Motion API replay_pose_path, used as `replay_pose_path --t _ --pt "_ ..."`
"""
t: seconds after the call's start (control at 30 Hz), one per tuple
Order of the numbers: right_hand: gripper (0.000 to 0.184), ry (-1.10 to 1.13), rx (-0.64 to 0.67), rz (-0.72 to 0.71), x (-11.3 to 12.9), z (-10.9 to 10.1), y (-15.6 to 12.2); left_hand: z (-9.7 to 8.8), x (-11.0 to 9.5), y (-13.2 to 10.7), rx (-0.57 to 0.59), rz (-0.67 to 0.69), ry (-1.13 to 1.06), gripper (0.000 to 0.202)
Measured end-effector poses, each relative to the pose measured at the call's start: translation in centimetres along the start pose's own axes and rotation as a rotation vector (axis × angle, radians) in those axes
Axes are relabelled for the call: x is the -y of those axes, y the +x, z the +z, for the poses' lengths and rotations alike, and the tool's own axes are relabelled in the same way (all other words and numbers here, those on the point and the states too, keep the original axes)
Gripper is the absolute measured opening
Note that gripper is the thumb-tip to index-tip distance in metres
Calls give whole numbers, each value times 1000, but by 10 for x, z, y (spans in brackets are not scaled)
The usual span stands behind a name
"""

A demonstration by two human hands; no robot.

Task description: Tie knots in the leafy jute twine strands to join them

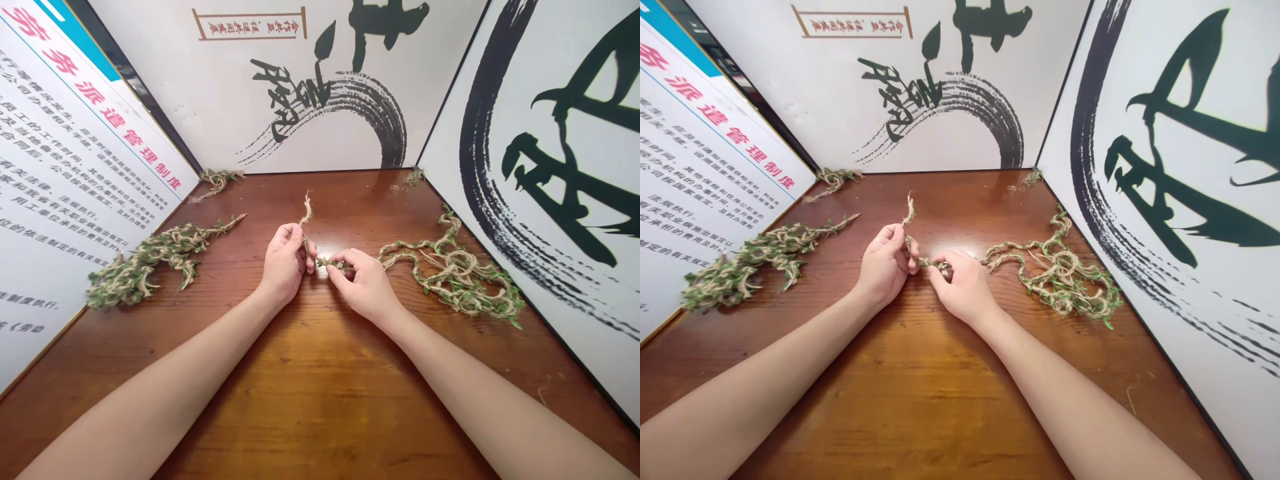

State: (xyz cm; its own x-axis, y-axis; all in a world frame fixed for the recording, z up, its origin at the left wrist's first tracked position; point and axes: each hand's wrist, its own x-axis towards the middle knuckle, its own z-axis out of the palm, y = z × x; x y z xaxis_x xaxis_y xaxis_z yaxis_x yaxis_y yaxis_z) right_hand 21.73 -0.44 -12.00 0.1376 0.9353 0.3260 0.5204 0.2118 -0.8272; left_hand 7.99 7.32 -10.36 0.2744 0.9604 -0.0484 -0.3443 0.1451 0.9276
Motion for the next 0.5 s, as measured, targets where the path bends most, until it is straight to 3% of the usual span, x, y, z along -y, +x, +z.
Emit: replay_pose_path --t 0.5 --pt "9 -59 5 -7 4 0 0 3 -5 2 -91 -97 -69 21"
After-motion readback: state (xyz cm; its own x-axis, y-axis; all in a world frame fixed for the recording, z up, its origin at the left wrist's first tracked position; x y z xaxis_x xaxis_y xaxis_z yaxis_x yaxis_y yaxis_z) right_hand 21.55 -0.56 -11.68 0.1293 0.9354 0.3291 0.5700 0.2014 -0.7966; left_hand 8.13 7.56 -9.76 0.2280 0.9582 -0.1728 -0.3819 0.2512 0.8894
